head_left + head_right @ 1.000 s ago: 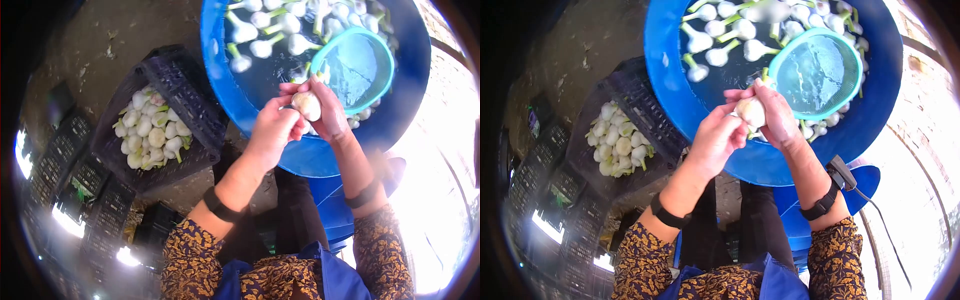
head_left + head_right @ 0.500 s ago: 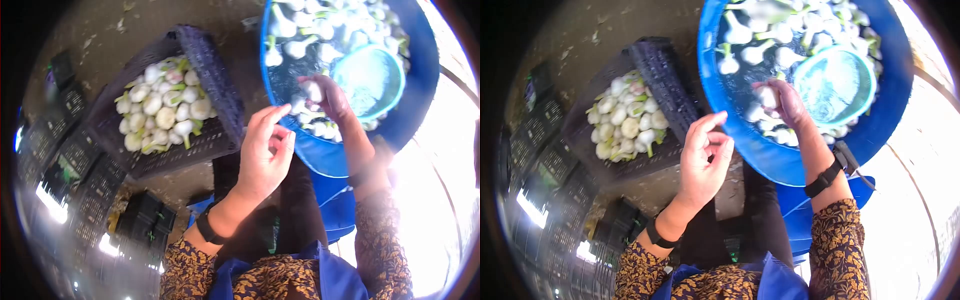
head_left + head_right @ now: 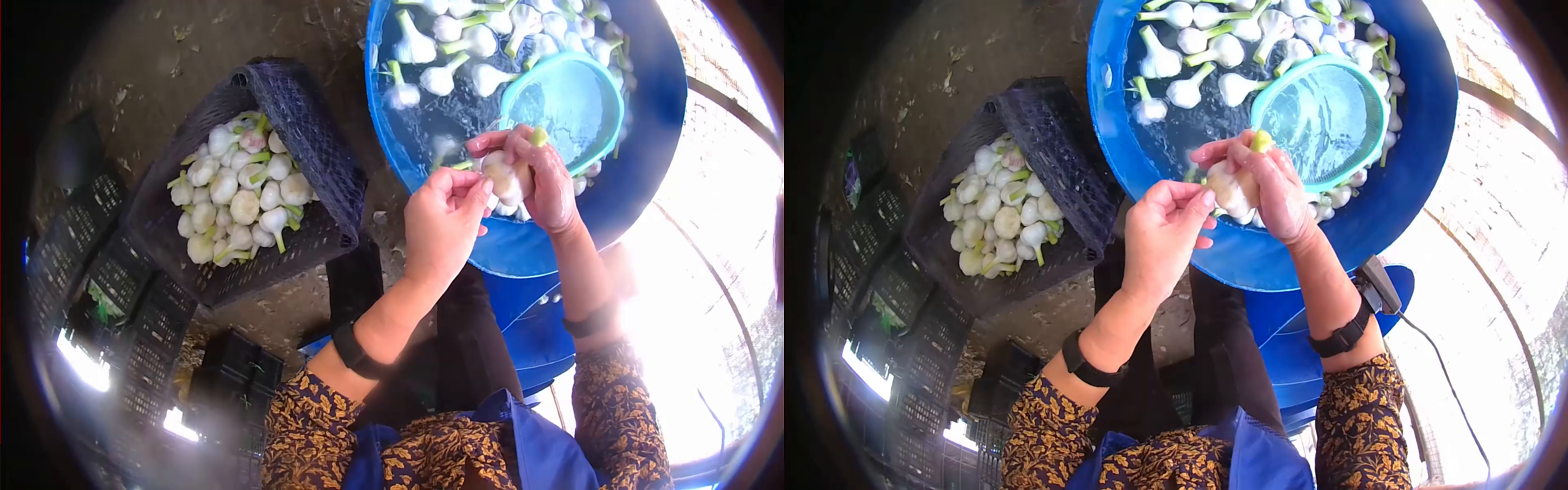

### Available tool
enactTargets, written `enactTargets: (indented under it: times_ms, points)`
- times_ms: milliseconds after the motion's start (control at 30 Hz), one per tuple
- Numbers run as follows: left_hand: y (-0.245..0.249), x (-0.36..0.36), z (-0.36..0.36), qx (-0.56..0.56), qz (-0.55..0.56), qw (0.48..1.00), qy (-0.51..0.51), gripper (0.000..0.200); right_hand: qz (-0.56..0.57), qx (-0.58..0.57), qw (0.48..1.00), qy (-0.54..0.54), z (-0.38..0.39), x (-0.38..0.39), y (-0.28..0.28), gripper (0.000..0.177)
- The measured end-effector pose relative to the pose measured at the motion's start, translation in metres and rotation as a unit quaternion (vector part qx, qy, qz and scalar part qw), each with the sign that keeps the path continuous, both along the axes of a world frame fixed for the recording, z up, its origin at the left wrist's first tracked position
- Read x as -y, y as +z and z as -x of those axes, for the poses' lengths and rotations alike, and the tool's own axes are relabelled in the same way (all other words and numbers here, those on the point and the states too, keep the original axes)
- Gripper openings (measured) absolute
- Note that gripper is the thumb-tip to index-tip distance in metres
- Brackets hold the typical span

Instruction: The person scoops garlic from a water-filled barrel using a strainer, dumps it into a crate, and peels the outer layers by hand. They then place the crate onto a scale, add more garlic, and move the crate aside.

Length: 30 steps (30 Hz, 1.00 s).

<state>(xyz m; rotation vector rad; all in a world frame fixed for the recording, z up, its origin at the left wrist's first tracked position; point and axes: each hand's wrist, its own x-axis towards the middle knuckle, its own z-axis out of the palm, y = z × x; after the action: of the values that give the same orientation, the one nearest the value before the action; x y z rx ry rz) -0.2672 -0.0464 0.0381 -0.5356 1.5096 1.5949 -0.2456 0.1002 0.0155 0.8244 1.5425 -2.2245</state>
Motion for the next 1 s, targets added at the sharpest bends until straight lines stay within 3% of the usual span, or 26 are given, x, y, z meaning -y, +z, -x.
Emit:
enactTargets:
  times_ms: [167, 233, 267, 333, 367, 467, 500, 567, 633, 667, 700, 733, 800, 833, 867, 900, 933, 1000]
  points:
    - [-0.006, 0.006, -0.004, -0.052, 0.011, 0.998, -0.039, 0.014, -0.041, -0.026, 0.999, -0.015, -0.006, 0.005, 0.001, 0.025]
    - [-0.005, 0.007, -0.001, 0.058, -0.067, 0.996, 0.009, 0.013, 0.032, -0.022, 0.998, -0.047, -0.011, 0.003, -0.008, 0.024]
    - [-0.004, 0.008, -0.001, 0.058, -0.068, 0.996, 0.010, 0.013, 0.031, -0.022, 0.998, -0.047, -0.013, 0.003, -0.009, 0.024]
    - [-0.002, 0.011, 0.002, 0.143, -0.135, 0.978, 0.070, 0.013, 0.210, 0.027, 0.971, -0.112, -0.012, 0.005, -0.011, 0.024]
    - [-0.002, 0.015, 0.004, 0.141, -0.136, 0.978, 0.072, 0.013, 0.209, 0.026, 0.971, -0.109, -0.012, 0.005, -0.012, 0.024]
    - [0.006, 0.035, 0.019, 0.158, -0.165, 0.960, 0.159, 0.013, 0.412, 0.052, 0.887, -0.203, -0.011, 0.006, -0.016, 0.027]
    - [0.011, 0.041, 0.020, 0.111, -0.166, 0.972, 0.128, 0.013, 0.404, 0.055, 0.885, -0.224, -0.011, 0.006, -0.020, 0.028]
    - [0.027, 0.063, 0.020, 0.028, -0.135, 0.988, 0.073, 0.014, 0.187, 0.151, 0.948, -0.208, -0.004, 0.001, -0.038, 0.030]
    - [0.032, 0.097, 0.006, -0.065, -0.060, 0.996, 0.003, 0.016, -0.140, 0.196, 0.964, -0.118, 0.009, 0.016, -0.051, 0.031]
    - [0.036, 0.111, -0.003, -0.098, -0.015, 0.995, -0.023, 0.017, -0.353, 0.147, 0.923, 0.045, -0.002, 0.004, -0.089, 0.033]
    - [0.028, 0.133, -0.018, -0.223, 0.071, 0.955, -0.181, 0.018, -0.482, 0.124, 0.840, 0.217, -0.004, 0.006, -0.100, 0.033]
    - [0.022, 0.159, -0.033, -0.332, 0.152, 0.869, -0.334, 0.020, -0.587, 0.097, 0.710, 0.375, -0.006, 0.009, -0.102, 0.034]
    - [0.032, 0.198, -0.043, -0.245, 0.192, 0.814, -0.490, 0.020, -0.562, 0.174, 0.777, 0.223, 0.009, 0.018, -0.093, 0.032]
    - [0.032, 0.213, -0.042, -0.247, 0.193, 0.818, -0.482, 0.020, -0.474, 0.116, 0.869, 0.082, 0.016, 0.019, -0.079, 0.031]
    - [0.034, 0.226, -0.042, -0.217, 0.203, 0.821, -0.487, 0.024, -0.453, 0.102, 0.885, 0.006, 0.035, 0.038, -0.045, 0.031]
    - [0.037, 0.238, -0.044, -0.188, 0.211, 0.823, -0.492, 0.028, -0.405, 0.007, 0.913, -0.045, 0.047, 0.059, -0.018, 0.029]
    - [0.036, 0.248, -0.049, -0.185, 0.208, 0.827, -0.488, 0.028, -0.377, -0.031, 0.925, -0.038, 0.059, 0.085, 0.009, 0.027]
    - [0.033, 0.266, -0.058, -0.325, 0.204, 0.790, -0.479, 0.035, -0.220, -0.104, 0.970, -0.001, 0.072, 0.143, 0.032, 0.020]
